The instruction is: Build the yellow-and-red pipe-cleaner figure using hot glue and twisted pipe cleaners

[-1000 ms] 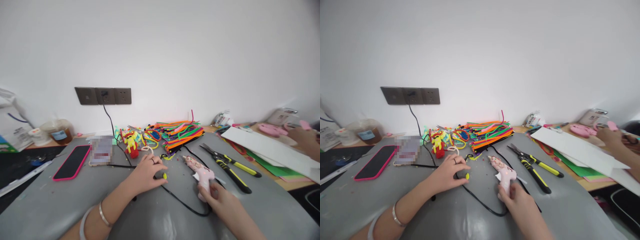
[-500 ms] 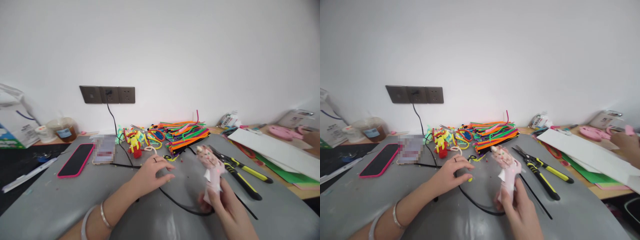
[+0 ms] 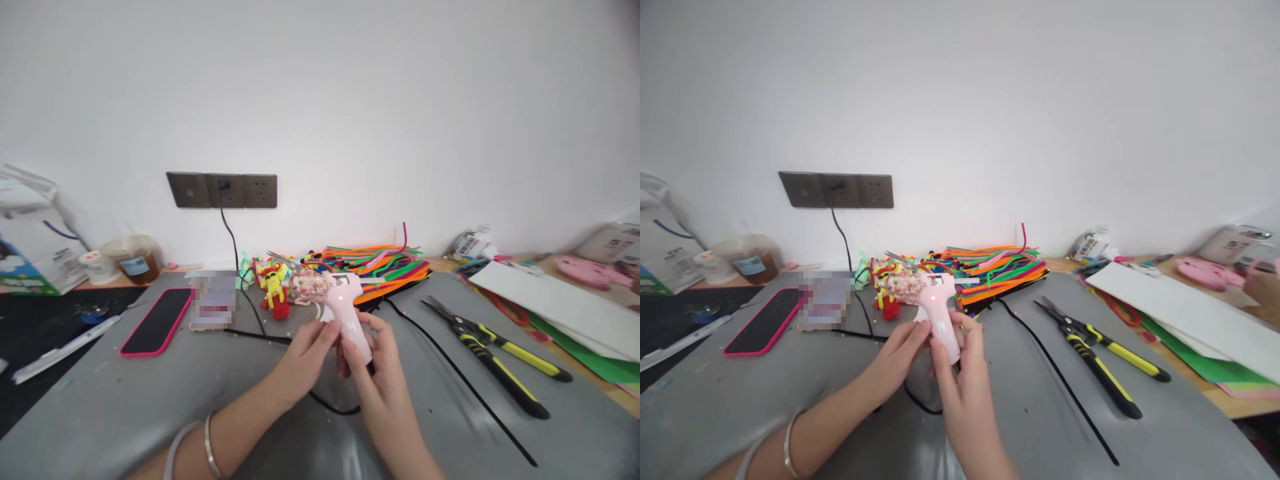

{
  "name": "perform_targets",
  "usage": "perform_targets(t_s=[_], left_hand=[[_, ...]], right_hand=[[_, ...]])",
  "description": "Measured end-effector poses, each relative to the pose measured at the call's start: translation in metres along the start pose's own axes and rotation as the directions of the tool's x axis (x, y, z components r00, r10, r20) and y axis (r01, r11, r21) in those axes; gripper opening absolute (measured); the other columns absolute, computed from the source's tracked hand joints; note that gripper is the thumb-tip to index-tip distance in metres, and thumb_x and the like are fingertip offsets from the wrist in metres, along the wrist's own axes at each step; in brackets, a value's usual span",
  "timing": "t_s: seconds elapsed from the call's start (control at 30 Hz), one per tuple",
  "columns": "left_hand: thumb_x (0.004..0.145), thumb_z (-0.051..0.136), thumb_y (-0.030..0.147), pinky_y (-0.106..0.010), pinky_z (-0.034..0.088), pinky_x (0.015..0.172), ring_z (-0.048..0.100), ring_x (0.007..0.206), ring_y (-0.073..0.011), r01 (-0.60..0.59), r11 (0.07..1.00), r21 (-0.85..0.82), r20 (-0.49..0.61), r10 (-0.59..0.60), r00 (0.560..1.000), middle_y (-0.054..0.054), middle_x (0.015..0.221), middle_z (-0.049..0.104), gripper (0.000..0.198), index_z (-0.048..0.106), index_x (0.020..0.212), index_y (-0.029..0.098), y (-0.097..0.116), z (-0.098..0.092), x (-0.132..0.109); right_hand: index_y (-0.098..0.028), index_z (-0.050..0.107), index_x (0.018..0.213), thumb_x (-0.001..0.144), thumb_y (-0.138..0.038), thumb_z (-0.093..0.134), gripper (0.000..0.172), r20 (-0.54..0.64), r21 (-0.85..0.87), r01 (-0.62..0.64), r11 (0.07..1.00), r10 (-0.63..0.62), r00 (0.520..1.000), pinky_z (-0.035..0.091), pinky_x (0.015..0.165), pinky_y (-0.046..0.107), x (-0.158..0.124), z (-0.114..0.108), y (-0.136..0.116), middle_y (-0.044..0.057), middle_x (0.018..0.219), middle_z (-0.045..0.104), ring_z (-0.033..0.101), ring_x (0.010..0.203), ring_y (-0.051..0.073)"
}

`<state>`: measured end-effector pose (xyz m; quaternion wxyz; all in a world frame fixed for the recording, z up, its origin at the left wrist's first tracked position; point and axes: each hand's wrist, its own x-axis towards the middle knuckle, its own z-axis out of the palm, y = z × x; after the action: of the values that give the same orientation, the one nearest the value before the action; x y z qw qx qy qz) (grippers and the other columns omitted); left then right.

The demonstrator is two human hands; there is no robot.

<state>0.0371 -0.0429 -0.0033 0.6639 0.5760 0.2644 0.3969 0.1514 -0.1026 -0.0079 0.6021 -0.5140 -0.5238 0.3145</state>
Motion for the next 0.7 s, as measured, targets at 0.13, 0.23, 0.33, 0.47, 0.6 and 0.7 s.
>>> perform_targets(t_s=[0.13, 0.23, 0.33, 0.47, 0.6, 0.7], left_hand=[[0.084, 0.06, 0.061, -0.024, 0.043, 0.064, 0.053, 0.07, -0.0143, -0.108, 0.98, 0.167, -0.132, 0.131, 0.983, -0.002, 0.076, 0.061, 0.046, 0.063, 0.083, 0.015, 0.008, -0.004, 0.004], [0.087, 0.058, 0.058, -0.023, 0.037, 0.059, 0.045, 0.062, -0.0112, -0.11, 0.975, 0.195, -0.115, 0.134, 0.984, 0.002, 0.068, 0.052, 0.043, 0.056, 0.075, 0.016, 0.008, -0.007, 0.005], [0.088, 0.054, 0.059, -0.024, 0.033, 0.056, 0.041, 0.058, -0.0105, -0.106, 0.975, 0.193, -0.085, 0.124, 0.989, 0.003, 0.062, 0.045, 0.046, 0.05, 0.068, 0.018, 0.006, -0.009, 0.005], [0.087, 0.054, 0.06, -0.024, 0.03, 0.055, 0.036, 0.056, -0.0099, -0.097, 0.978, 0.185, -0.079, 0.113, 0.99, 0.004, 0.06, 0.042, 0.048, 0.049, 0.066, 0.018, 0.007, -0.009, 0.006], [0.085, 0.056, 0.063, -0.025, 0.028, 0.054, 0.034, 0.055, -0.0094, -0.079, 0.982, 0.173, -0.07, 0.093, 0.993, 0.005, 0.058, 0.039, 0.05, 0.048, 0.064, 0.018, 0.011, -0.009, 0.006], [0.084, 0.057, 0.064, -0.025, 0.029, 0.054, 0.034, 0.054, -0.0097, -0.078, 0.983, 0.167, -0.077, 0.092, 0.993, 0.005, 0.057, 0.04, 0.051, 0.049, 0.064, 0.018, 0.016, -0.01, 0.006]], right_hand=[[-0.024, 0.046, 0.12, 0.097, -0.044, 0.053, 0.031, -0.029, 0.002, 0.008, 1.0, -0.008, 1.0, 0.047, 0.054, 0.026, -0.001, -0.001, 0.003, -0.002, 0.073, 0.058, 0.056, 0.058, 0.015], [-0.024, 0.046, 0.119, 0.097, -0.044, 0.053, 0.031, -0.062, 0.012, -0.013, 1.0, 0.014, 0.998, 0.047, 0.055, 0.026, -0.002, 0.0, 0.004, -0.002, 0.075, 0.059, 0.056, 0.058, 0.015], [-0.024, 0.046, 0.12, 0.097, -0.046, 0.053, 0.033, -0.074, 0.019, -0.016, 1.0, 0.018, 0.997, 0.047, 0.057, 0.027, -0.004, 0.0, 0.005, -0.001, 0.076, 0.06, 0.056, 0.059, 0.015], [-0.022, 0.047, 0.125, 0.097, -0.047, 0.051, 0.037, -0.053, -0.009, -0.027, 1.0, 0.026, 0.998, 0.047, 0.058, 0.027, -0.008, -0.002, 0.007, -0.002, 0.072, 0.057, 0.055, 0.06, 0.016], [-0.021, 0.05, 0.122, 0.098, -0.046, 0.05, 0.034, -0.042, -0.005, -0.047, 0.999, 0.047, 0.998, 0.045, 0.056, 0.027, -0.01, -0.003, 0.006, -0.004, 0.066, 0.053, 0.052, 0.058, 0.016], [-0.021, 0.052, 0.12, 0.097, -0.046, 0.051, 0.034, -0.055, 0.01, -0.04, 0.999, 0.04, 0.998, 0.043, 0.055, 0.026, -0.008, -0.001, 0.002, -0.004, 0.065, 0.052, 0.051, 0.056, 0.015]])
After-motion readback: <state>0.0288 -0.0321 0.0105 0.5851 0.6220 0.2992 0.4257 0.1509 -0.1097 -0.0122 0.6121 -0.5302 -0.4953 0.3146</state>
